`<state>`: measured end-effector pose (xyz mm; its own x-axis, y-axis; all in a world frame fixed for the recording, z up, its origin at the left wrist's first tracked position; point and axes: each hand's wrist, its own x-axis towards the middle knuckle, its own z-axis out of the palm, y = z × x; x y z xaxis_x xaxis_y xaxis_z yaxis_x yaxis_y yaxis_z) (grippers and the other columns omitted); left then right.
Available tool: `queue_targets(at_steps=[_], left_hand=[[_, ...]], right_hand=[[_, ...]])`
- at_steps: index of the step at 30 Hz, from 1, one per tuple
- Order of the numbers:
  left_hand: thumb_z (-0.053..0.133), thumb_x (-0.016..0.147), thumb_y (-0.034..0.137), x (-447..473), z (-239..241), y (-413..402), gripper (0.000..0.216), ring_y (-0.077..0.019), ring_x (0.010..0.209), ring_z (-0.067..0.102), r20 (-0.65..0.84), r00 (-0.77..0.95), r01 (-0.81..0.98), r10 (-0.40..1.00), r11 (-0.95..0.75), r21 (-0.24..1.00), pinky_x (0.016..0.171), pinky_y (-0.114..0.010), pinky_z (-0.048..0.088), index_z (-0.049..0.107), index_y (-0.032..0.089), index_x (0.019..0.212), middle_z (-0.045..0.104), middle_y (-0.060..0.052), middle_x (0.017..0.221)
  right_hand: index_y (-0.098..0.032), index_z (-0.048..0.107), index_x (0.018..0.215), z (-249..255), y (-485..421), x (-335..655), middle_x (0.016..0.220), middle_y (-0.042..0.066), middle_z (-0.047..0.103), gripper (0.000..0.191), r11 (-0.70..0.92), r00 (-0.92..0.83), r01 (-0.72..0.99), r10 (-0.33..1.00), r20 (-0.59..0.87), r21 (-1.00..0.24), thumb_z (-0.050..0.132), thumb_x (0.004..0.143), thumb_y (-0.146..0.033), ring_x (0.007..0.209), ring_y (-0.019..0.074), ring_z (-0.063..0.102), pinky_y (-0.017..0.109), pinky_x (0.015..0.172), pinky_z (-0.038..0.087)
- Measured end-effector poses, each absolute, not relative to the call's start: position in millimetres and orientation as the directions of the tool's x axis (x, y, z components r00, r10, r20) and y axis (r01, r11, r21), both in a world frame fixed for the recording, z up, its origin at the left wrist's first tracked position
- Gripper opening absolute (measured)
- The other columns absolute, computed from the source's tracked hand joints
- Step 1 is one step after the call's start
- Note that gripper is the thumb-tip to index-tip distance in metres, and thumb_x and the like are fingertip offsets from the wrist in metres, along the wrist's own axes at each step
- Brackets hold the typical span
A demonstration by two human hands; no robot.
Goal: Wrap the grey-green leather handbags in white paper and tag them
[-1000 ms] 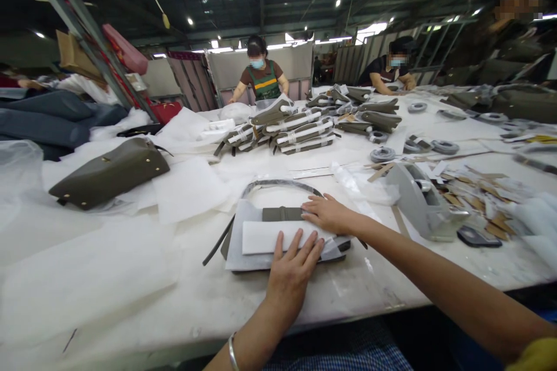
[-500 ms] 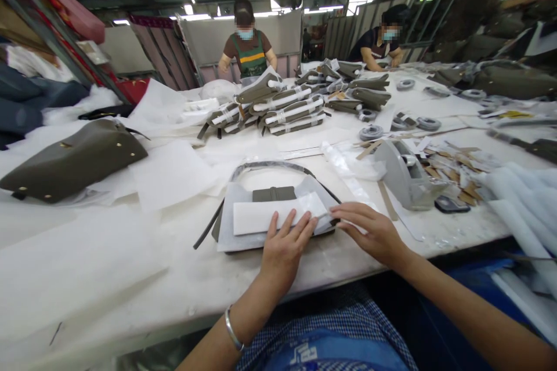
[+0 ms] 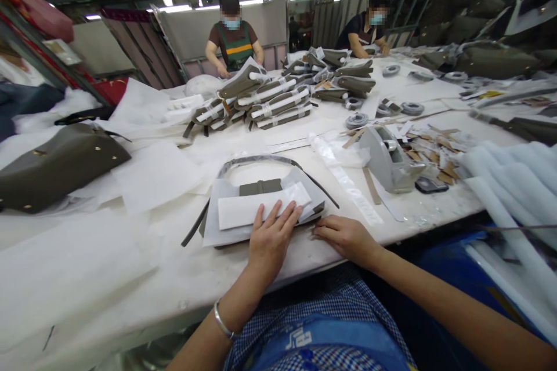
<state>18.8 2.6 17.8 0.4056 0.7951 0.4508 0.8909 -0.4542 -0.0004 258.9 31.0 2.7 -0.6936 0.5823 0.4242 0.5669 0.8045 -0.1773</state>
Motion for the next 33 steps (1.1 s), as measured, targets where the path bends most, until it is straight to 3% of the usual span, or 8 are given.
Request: queue_targets(at_steps=[8,12,19,27,33], left_hand=[[0.047,0.101,0.028,18.9,17.6,3.5,0.050,-0.0205,0.140,0.042,0.459,0.399,0.890,0.794,-0.455,0.012,0.121,-0.051,0.023,0.036,0.034,0.149,0.047,0.004,0.149],[0.047,0.101,0.030,19.3,16.9,3.6,0.049,-0.0205,0.139,0.043,0.461,0.390,0.892,0.797,-0.452,0.026,0.121,-0.050,0.025,0.036,0.035,0.149,0.048,0.005,0.148],[0.051,0.099,0.029,19.9,17.6,4.0,0.051,-0.0209,0.137,0.046,0.487,0.396,0.891,0.779,-0.453,0.001,0.119,-0.050,0.028,0.038,0.034,0.148,0.050,0.004,0.147],[0.050,0.100,0.030,19.6,12.5,5.7,0.051,-0.0197,0.137,0.045,0.509,0.391,0.892,0.767,-0.452,-0.003,0.120,-0.049,0.028,0.036,0.034,0.148,0.049,0.006,0.147],[0.050,0.099,0.029,20.0,10.8,5.6,0.051,-0.0209,0.138,0.045,0.498,0.391,0.897,0.774,-0.441,-0.019,0.118,-0.052,0.030,0.036,0.036,0.148,0.048,0.004,0.149]], right_hand=[[-0.019,0.065,0.108,-5.3,26.1,250.5,0.101,0.009,0.075,0.023,0.756,-0.554,0.580,0.639,0.533,-0.303,0.046,0.097,-0.014,0.091,0.0196,0.072,0.030,0.083,0.060],[-0.018,0.063,0.115,-7.3,26.5,251.0,0.107,0.009,0.074,0.033,0.764,-0.550,0.531,0.640,0.537,-0.366,0.041,0.094,-0.005,0.098,0.0181,0.071,0.030,0.088,0.059],[-0.017,0.067,0.102,2.7,26.4,244.9,0.096,0.007,0.075,0.022,0.772,-0.567,0.622,0.562,0.603,-0.134,0.050,0.093,-0.008,0.085,0.0216,0.070,0.035,0.077,0.058],[-0.019,0.068,0.098,8.6,15.2,248.5,0.091,0.002,0.077,0.019,0.844,-0.581,0.517,0.470,0.664,-0.145,0.053,0.094,-0.009,0.095,0.0208,0.070,0.039,0.092,0.051],[-0.015,0.068,0.106,3.7,-9.6,254.6,0.099,0.005,0.077,0.026,0.870,-0.610,0.477,0.429,0.666,-0.124,0.049,0.092,-0.004,0.095,0.0190,0.071,0.035,0.087,0.057]])
